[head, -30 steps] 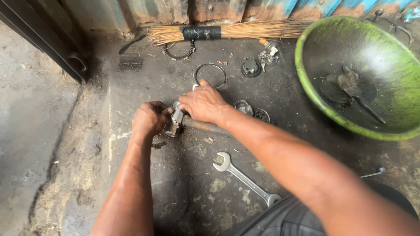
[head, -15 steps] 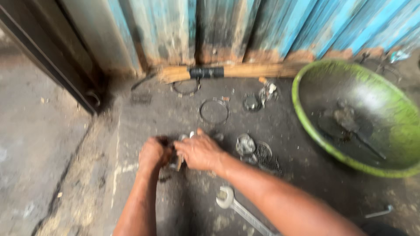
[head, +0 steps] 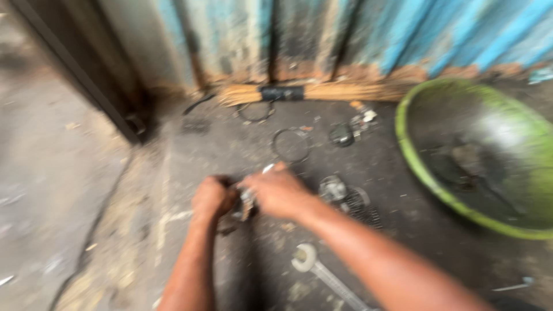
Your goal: The person sits on the floor and uses a wrench to repeatedly strike a metal ring placed on a cylindrical metal block. They adjust the ring's position several times and continue striking it to reshape or flatten it.
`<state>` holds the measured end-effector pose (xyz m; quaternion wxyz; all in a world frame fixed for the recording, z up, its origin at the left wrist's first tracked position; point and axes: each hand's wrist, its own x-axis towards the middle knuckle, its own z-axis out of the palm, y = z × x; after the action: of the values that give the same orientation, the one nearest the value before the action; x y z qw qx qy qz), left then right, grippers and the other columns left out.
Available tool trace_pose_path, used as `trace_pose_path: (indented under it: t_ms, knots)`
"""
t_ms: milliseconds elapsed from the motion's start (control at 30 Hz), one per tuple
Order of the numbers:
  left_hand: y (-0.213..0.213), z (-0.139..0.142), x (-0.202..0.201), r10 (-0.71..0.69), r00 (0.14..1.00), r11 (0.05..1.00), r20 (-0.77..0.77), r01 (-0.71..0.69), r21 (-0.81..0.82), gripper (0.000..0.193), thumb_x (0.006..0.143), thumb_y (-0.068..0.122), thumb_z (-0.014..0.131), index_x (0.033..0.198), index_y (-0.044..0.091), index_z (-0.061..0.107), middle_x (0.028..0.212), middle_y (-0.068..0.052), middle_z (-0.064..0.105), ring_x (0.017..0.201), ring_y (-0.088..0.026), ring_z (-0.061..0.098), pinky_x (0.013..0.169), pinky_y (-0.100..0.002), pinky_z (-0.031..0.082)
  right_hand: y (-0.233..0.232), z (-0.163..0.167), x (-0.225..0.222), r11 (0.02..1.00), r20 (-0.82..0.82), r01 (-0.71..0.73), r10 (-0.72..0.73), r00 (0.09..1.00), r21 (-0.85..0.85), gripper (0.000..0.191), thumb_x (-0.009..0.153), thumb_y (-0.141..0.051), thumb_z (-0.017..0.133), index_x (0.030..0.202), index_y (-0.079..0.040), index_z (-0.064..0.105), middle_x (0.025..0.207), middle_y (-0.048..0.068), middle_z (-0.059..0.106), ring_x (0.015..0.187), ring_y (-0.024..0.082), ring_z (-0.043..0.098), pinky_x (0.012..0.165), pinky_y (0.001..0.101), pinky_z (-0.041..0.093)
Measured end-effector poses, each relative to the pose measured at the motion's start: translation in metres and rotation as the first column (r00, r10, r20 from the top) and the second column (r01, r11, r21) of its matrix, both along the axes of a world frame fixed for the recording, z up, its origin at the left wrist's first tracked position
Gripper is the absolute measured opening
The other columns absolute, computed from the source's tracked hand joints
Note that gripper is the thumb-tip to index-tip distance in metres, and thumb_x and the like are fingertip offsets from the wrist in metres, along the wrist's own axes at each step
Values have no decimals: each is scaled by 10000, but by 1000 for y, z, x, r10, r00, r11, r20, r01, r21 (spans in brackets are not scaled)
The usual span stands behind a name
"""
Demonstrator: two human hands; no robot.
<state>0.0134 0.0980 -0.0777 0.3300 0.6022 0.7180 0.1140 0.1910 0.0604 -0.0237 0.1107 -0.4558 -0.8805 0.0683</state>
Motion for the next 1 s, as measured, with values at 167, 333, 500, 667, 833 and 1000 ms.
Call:
trace_pose_path:
  t_ms: [167,333,500,667,833,1000]
  knots:
    - [-3,4,-1,52,993,997,110,-58,45,398,789,452,836,1062,163,806,1053,-103,782,1022,-279,732,916,-404,548,-2,14,13,973,194,186,-158,968,-135,358,915,-278,678,1242,-150,608,919,71,720,894,272,692,952,447,437]
    - [-5,11,4,70,990,998,120,-70,-6,344,815,448,816,1033,182,818,1050,-72,791,1002,-251,748,912,-392,556,-11,1,14,1000,88,-13,10,996,27,96,937,-190,629,953,-164,720,866,36,706,884,245,657,957,452,396]
    - [-4,5,4,66,995,997,76,-62,-53,341,837,470,794,1062,214,811,1074,-50,796,1006,-224,745,923,-391,558,-5,-13,3,999,118,1,-6,993,38,196,900,-92,601,997,-188,742,887,16,696,887,221,642,1021,483,351]
    - [1,-4,4,58,996,998,74,-57,-8,277,846,352,786,1096,236,814,1094,-51,795,1005,-220,752,923,-385,569,2,-12,-1,996,84,21,-28,996,82,241,891,-48,591,1022,-179,746,896,28,676,915,235,632,986,471,357]
    - [0,-3,6,107,989,993,105,-101,-64,308,832,438,807,1062,234,810,1100,-40,783,1034,-227,732,941,-395,547,-8,-15,6,997,217,5,11,976,-72,225,990,-83,551,1097,-179,724,889,23,648,849,224,622,968,432,371]
    - [-3,5,6,65,993,995,97,-72,69,264,834,325,797,1078,224,818,1108,-77,779,1055,-269,727,942,-408,555,-4,-16,3,968,48,-57,47,998,244,311,845,-25,603,1097,-152,733,912,23,653,885,242,628,908,453,372]
